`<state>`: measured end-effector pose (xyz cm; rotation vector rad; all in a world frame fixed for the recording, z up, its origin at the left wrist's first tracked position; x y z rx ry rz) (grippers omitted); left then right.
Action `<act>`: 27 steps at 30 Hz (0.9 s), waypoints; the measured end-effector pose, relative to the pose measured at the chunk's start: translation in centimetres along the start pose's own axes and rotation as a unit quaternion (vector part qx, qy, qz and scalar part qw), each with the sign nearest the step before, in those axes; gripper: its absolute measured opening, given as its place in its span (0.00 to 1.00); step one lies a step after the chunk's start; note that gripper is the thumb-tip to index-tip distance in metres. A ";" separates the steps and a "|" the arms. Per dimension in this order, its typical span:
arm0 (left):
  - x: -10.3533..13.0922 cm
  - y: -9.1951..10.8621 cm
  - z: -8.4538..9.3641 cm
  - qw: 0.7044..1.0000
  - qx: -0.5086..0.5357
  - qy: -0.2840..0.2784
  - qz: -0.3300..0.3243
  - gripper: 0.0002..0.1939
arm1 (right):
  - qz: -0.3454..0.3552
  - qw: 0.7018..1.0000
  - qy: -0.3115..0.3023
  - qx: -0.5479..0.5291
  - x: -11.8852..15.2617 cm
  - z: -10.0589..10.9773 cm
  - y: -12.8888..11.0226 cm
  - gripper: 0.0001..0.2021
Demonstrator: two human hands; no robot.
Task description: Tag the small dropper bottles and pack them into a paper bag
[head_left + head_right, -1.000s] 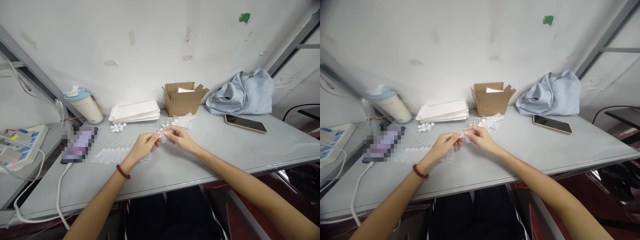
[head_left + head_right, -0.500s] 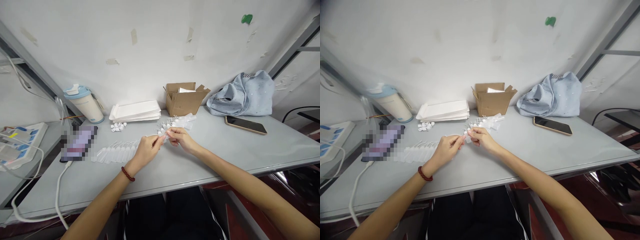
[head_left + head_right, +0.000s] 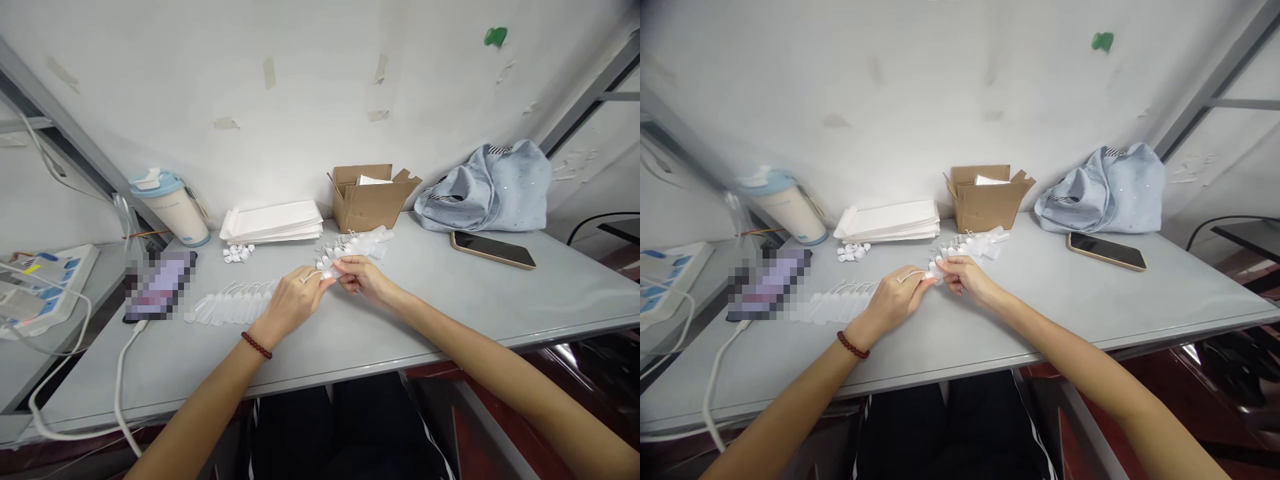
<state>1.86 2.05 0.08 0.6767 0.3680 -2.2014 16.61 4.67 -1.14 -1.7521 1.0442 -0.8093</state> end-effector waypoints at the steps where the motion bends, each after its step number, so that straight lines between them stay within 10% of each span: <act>1: 0.0 -0.1 0.0 1.000 0.012 -0.003 0.011 0.17 | 0.003 1.000 0.003 0.002 0.0 0.0 0.0 0.24; 7: -0.3 -2.4 -0.2 0.989 0.077 -0.066 0.111 0.20 | 0.036 0.997 0.043 0.047 -0.1 0.4 0.2 0.23; 17: 2.0 -12.6 1.2 0.932 -0.095 -0.083 0.340 0.12 | 0.183 0.937 0.176 0.242 -1.0 3.1 -1.4 0.19; 27: 3.7 -15.6 0.3 0.921 -0.177 -0.146 0.316 0.21 | 0.253 0.821 0.169 0.484 -1.1 2.7 -0.2 0.15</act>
Point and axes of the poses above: each hand's wrist, its own x-axis away from the middle knuckle, its own z-axis out of the back of the hand, y = z × x, the point moved 3 cm from there along -x, towards the middle knuckle, and after that the axes turned 10 degrees about -x, right-handed, at the moved point
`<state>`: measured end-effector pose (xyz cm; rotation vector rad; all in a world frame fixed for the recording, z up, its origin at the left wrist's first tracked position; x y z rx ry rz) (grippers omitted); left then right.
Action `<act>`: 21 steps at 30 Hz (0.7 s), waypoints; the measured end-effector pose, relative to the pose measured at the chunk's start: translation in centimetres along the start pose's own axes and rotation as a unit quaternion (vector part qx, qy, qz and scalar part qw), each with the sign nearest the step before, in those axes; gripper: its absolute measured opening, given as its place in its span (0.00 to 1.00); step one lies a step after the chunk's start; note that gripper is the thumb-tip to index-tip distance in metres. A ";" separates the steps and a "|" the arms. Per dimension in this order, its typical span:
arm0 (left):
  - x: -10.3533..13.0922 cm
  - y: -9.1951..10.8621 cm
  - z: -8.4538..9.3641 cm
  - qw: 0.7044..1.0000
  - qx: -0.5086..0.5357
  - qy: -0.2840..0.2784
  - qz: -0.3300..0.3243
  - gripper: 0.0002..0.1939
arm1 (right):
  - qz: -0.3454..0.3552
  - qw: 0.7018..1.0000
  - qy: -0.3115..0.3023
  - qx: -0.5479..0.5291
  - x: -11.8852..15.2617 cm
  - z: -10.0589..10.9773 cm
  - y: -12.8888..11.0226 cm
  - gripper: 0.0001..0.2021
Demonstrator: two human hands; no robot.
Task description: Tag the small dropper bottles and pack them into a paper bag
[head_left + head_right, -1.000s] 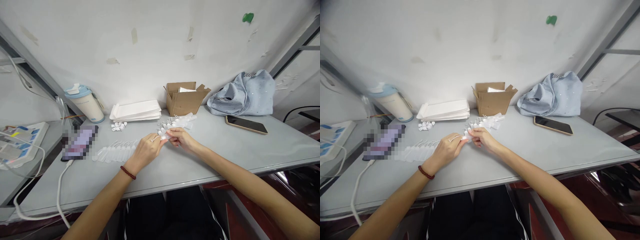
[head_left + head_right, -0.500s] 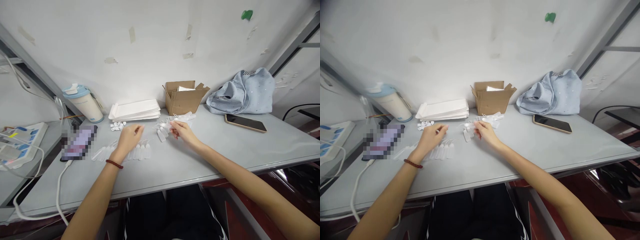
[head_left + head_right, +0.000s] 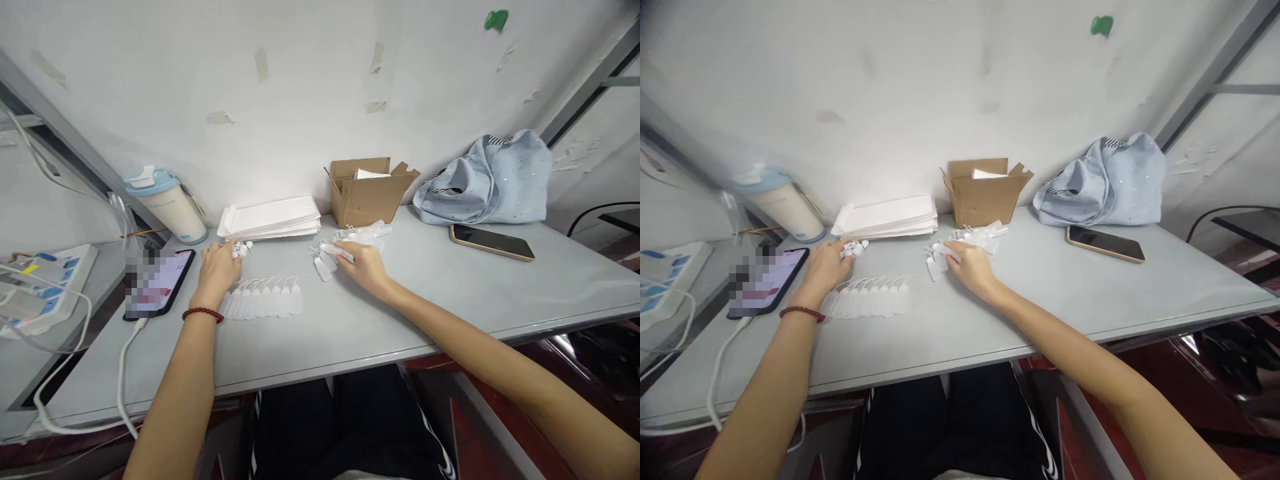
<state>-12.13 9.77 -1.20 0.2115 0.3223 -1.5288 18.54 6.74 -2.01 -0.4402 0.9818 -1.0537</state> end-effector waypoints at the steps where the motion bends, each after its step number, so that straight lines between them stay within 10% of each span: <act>1: -0.1 0.1 -0.2 1.000 0.000 0.000 -0.009 0.20 | 0.010 1.000 -0.004 0.016 0.1 -0.1 0.0 0.15; 21: -0.4 1.2 -0.7 0.997 0.050 -0.018 -0.064 0.18 | 0.175 0.978 -0.091 0.070 2.4 -1.8 -3.2 0.11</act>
Point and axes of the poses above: each hand's wrist, its own x-axis away from the middle knuckle, its own z-axis out of the back of the hand, y = z × x, the point moved 3 cm from there along -x, towards the middle knuckle, and after that the axes turned 10 degrees about -x, right-handed, at the moved point
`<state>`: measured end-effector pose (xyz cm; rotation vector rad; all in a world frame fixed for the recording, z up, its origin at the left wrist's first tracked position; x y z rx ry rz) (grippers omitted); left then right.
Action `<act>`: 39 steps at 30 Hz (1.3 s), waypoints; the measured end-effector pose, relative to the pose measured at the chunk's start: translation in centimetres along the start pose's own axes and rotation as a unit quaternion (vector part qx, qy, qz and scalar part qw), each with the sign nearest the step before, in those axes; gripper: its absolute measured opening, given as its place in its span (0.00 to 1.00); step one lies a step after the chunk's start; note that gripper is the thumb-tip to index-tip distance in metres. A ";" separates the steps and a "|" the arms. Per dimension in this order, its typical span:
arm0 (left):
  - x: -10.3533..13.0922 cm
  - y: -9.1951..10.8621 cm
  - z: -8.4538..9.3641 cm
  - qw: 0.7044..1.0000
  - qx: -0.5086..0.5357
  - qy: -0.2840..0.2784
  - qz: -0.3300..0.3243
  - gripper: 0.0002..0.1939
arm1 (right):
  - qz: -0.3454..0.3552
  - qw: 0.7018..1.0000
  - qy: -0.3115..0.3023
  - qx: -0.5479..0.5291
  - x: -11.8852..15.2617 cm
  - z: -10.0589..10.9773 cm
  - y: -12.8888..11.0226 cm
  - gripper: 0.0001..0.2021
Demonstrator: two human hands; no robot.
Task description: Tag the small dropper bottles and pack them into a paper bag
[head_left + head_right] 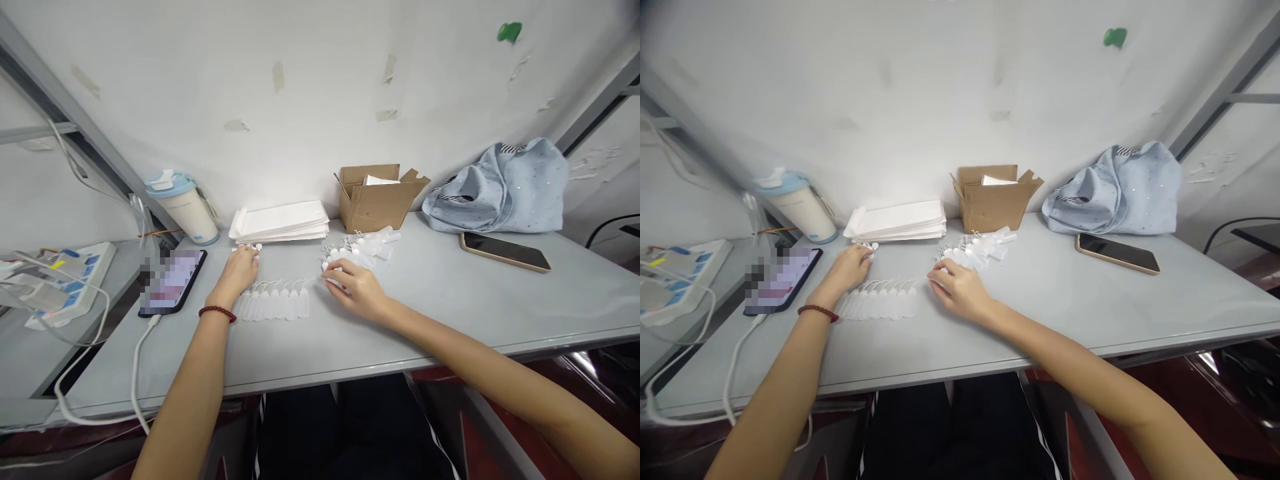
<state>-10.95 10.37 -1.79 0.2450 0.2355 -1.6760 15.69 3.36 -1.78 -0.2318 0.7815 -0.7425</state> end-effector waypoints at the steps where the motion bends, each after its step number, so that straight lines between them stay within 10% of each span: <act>1: 0.0 0.1 0.0 1.000 0.002 -0.005 -0.003 0.18 | 0.003 1.000 -0.014 -0.007 0.0 -0.2 -0.5 0.12; 23: 0.4 2.1 1.1 0.982 0.187 -0.012 0.025 0.17 | -0.244 0.931 -0.269 -0.041 -4.0 -2.9 -2.6 0.16; 39: 1.7 7.1 2.2 0.800 0.586 -0.094 0.090 0.13 | -0.315 0.881 -0.111 -0.335 -2.8 -0.6 0.7 0.11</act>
Point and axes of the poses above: each hand's wrist, its own x-axis away from the middle knuckle, its own z-axis out of the back of the hand, y = z × x, the point moved 3 cm from there along -x, towards the middle knuckle, and after that the axes turned 10 degrees about -x, right-handed, at the moved point
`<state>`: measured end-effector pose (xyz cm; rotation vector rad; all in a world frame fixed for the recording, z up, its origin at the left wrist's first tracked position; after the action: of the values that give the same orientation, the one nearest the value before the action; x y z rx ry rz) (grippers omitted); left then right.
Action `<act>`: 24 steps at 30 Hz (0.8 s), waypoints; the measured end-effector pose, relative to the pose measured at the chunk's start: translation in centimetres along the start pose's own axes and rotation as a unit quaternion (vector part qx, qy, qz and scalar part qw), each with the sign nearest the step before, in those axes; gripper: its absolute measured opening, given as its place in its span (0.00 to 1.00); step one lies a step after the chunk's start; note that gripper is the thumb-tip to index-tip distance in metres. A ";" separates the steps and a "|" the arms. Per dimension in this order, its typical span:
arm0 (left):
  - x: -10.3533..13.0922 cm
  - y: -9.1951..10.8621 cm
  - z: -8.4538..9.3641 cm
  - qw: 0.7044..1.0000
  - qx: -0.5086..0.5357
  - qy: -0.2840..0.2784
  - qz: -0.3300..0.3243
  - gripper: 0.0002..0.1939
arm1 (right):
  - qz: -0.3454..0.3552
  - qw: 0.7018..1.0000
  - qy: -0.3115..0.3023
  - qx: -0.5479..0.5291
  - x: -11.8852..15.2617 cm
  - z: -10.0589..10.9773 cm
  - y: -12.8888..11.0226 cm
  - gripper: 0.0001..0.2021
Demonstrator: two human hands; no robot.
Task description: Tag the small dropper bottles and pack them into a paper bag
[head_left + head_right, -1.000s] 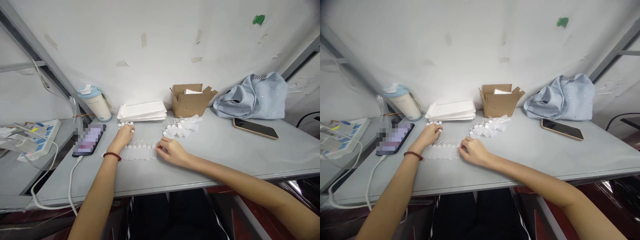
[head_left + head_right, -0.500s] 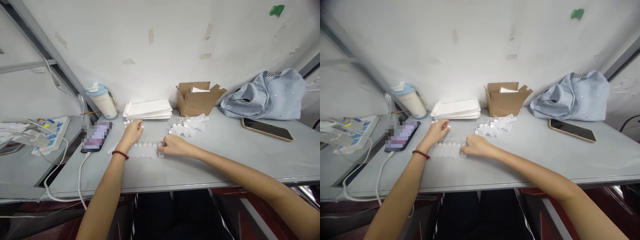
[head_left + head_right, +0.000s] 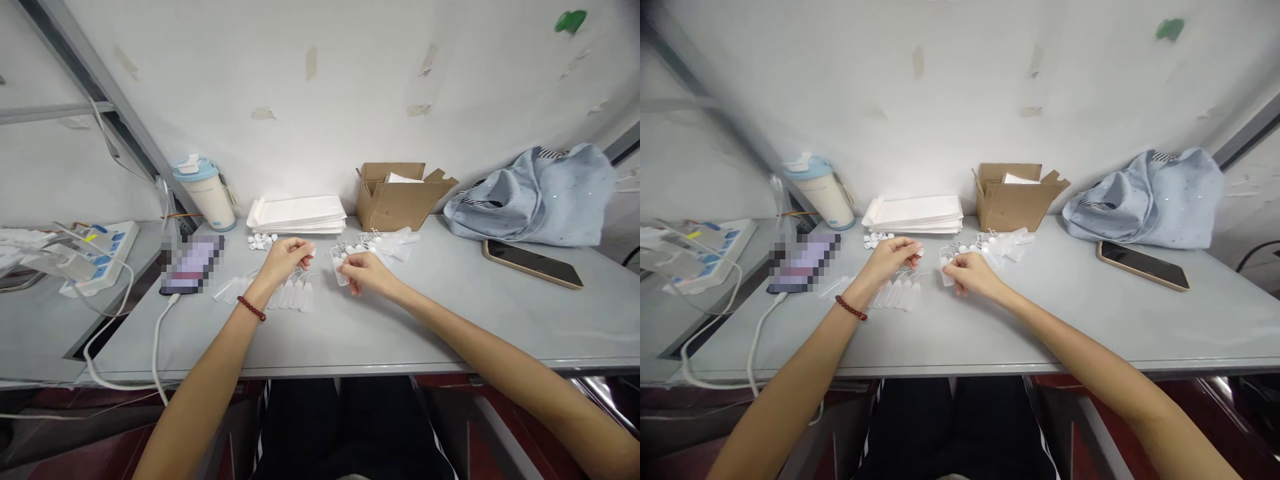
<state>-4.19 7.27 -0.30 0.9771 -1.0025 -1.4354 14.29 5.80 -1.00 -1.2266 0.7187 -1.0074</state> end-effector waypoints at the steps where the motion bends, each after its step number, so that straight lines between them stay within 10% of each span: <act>1: 0.1 0.1 0.0 1.000 0.014 -0.014 0.008 0.13 | 0.002 0.999 0.005 -0.033 -0.1 0.3 -0.1 0.11; 9: 0.8 -0.1 -1.2 0.989 0.067 -0.118 0.054 0.13 | 0.019 0.971 -0.012 -0.239 -0.1 0.2 -0.4 0.10; 24: 0.8 0.7 -1.5 0.986 0.153 -0.058 0.023 0.15 | -0.029 0.947 0.011 -0.320 0.5 -0.5 0.0 0.11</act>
<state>-2.64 6.29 -0.16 1.0916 -1.3522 -1.3353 14.01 5.13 -1.07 -1.8057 1.0820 -0.8564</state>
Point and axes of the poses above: each hand's wrist, its own x-axis away from the middle knuckle, its own z-axis out of the back of the hand, y = z × x, the point moved 3 cm from there along -x, towards the middle knuckle, and after that the axes turned 10 degrees about -x, right-handed, at the moved point
